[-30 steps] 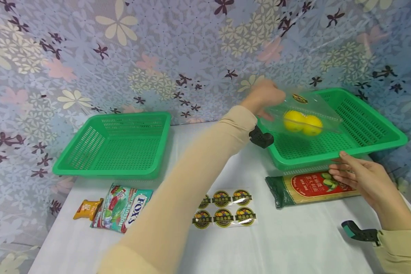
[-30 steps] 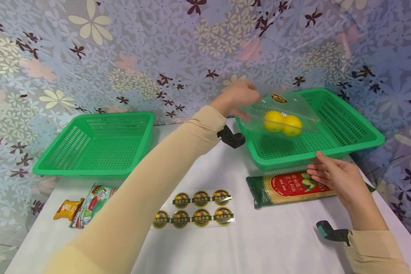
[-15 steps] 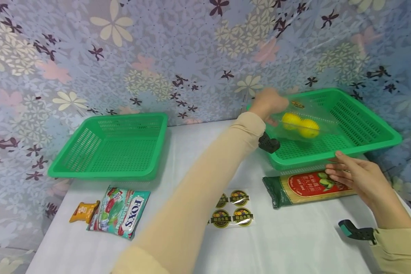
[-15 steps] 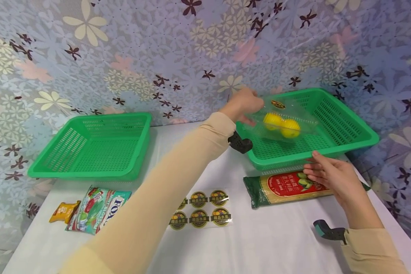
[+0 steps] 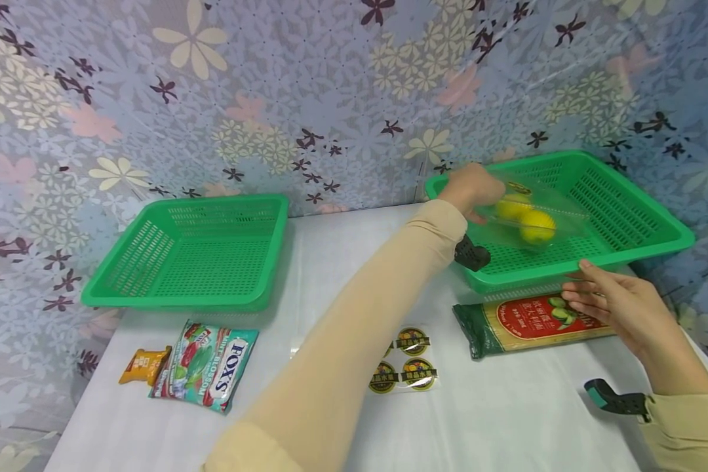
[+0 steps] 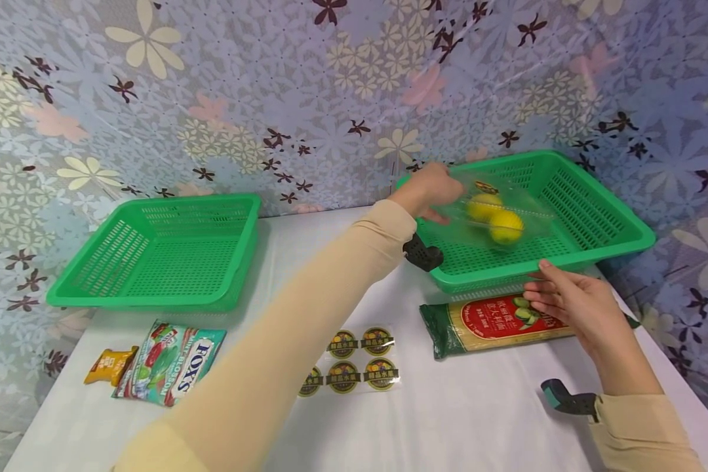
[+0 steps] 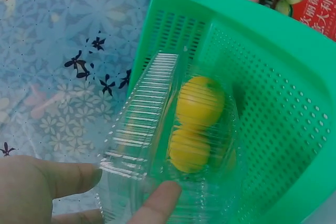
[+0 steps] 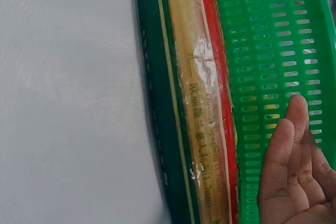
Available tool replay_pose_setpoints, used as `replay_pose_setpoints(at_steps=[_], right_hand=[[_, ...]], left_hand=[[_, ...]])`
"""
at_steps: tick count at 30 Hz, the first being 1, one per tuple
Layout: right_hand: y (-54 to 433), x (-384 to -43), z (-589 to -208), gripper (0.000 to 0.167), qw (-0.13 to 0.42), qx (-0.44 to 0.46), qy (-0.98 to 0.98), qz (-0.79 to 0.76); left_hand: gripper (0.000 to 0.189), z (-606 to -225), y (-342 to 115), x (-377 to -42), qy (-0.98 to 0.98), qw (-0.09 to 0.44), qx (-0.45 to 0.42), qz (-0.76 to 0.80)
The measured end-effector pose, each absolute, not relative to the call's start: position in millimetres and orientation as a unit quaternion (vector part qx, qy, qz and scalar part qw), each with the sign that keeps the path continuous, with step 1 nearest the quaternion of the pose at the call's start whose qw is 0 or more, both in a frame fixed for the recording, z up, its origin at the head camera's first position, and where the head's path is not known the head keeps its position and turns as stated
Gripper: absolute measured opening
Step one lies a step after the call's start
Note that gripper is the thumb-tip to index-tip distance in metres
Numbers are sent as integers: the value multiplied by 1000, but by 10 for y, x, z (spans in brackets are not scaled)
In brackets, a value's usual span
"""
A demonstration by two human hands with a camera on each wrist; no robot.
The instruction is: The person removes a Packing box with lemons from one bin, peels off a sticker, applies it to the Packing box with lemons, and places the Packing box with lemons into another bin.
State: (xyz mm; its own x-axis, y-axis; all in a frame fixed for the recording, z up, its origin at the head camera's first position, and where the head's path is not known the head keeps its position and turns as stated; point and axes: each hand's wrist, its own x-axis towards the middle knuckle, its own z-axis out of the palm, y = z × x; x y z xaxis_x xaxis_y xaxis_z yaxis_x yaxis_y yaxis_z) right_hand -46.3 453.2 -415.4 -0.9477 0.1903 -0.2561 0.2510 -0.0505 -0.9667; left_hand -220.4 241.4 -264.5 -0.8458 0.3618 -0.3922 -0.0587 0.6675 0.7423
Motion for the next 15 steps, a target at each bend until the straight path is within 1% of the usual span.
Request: replay_pose_setpoints(at_steps=[1, 2, 7, 8, 10, 15], right_hand=[[4532, -462, -4155, 37, 21, 160, 687, -709], [4533, -463, -4157, 35, 20, 160, 685, -711], [4534, -467, -4164, 27, 17, 161, 680, -715], [4534, -468, -4162, 27, 18, 161, 681, -714], [4531, -467, -4155, 30, 19, 163, 688, -707], [4526, -467, -4147, 38, 20, 167, 699, -695]], left_hand=[[62, -2716, 2470, -2281, 870, 270, 86, 403], [57, -2716, 2475, -2291, 866, 279, 87, 406], [54, -2719, 2483, -2312, 855, 309, 94, 407], [55, -2659, 2441, -2248, 852, 316, 96, 407], [57, -2687, 2462, -2257, 851, 319, 102, 403], [48, -2715, 2527, -2252, 876, 314, 148, 335]])
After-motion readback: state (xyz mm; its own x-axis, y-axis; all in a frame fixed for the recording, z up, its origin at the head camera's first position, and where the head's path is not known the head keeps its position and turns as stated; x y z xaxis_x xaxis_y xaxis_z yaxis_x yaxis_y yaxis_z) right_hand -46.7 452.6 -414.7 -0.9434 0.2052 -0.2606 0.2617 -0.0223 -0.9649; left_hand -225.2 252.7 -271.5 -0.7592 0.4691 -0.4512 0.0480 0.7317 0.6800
